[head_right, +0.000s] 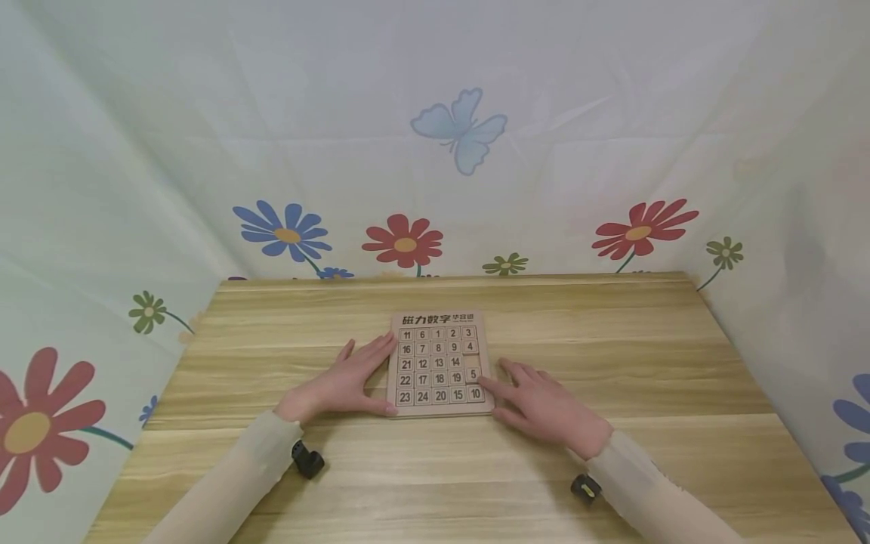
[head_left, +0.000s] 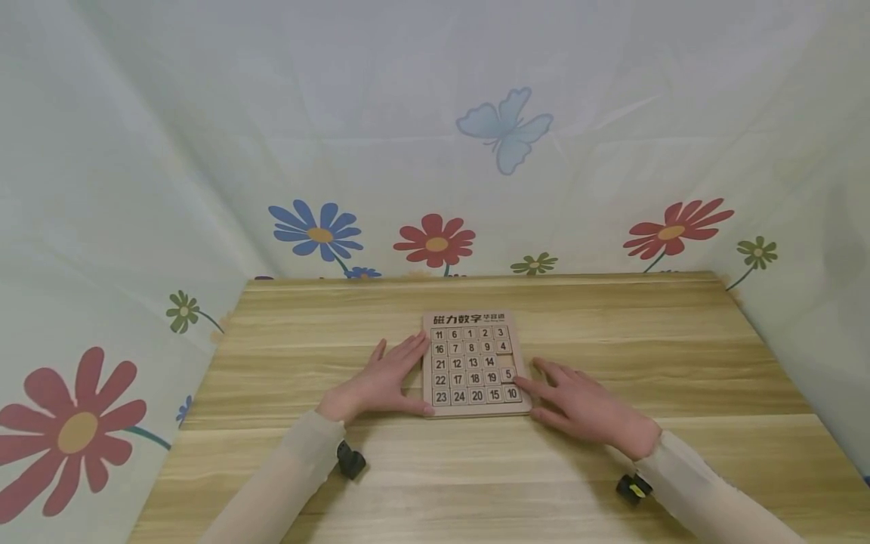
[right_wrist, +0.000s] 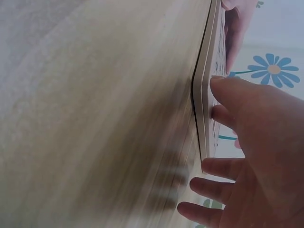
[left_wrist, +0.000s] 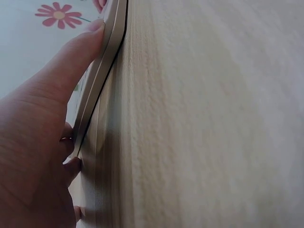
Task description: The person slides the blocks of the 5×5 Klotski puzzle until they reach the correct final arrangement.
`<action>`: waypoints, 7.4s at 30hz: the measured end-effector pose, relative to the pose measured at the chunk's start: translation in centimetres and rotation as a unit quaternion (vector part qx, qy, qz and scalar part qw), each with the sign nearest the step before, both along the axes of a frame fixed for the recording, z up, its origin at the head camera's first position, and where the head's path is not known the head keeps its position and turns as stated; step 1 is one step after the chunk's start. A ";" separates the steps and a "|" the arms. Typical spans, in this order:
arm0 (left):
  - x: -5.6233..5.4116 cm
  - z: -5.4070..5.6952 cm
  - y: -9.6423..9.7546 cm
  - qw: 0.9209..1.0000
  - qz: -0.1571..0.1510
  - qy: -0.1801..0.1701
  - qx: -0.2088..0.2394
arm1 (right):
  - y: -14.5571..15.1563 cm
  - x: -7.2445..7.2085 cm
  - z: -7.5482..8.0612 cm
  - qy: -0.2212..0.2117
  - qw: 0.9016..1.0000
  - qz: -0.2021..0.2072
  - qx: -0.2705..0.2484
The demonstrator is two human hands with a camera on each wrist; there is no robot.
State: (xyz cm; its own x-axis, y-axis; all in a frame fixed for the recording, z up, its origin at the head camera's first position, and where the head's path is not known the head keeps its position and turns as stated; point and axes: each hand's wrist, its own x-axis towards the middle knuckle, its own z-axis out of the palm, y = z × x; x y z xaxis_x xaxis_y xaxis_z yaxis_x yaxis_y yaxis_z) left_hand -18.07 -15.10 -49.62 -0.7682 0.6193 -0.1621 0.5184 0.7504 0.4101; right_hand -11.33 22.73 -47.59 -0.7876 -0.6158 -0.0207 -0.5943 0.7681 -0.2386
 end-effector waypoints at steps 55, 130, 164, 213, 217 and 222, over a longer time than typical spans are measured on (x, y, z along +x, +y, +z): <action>0.0 -0.3 -0.1 1.000 0.003 0.000 -0.001 | 0.5 0.2 0.2 0.015 0.996 0.085 -0.020; 0.1 -0.1 0.0 1.000 0.006 -0.001 0.008 | -2.6 0.6 0.0 0.031 0.996 0.086 -0.001; 0.0 0.0 0.1 1.000 0.002 -0.002 0.012 | -2.6 0.7 0.0 0.077 0.990 0.117 0.021; -0.1 -0.6 -0.1 1.000 0.008 0.000 -0.001 | -5.8 0.1 0.1 0.061 0.987 0.146 0.008; -0.1 -0.6 -0.1 1.000 0.008 0.000 -0.002 | -7.1 -0.1 0.0 0.071 0.985 0.158 0.004; 0.0 -0.5 -0.1 1.000 0.007 0.002 -0.004 | -8.6 -0.2 0.1 0.078 0.982 0.172 0.005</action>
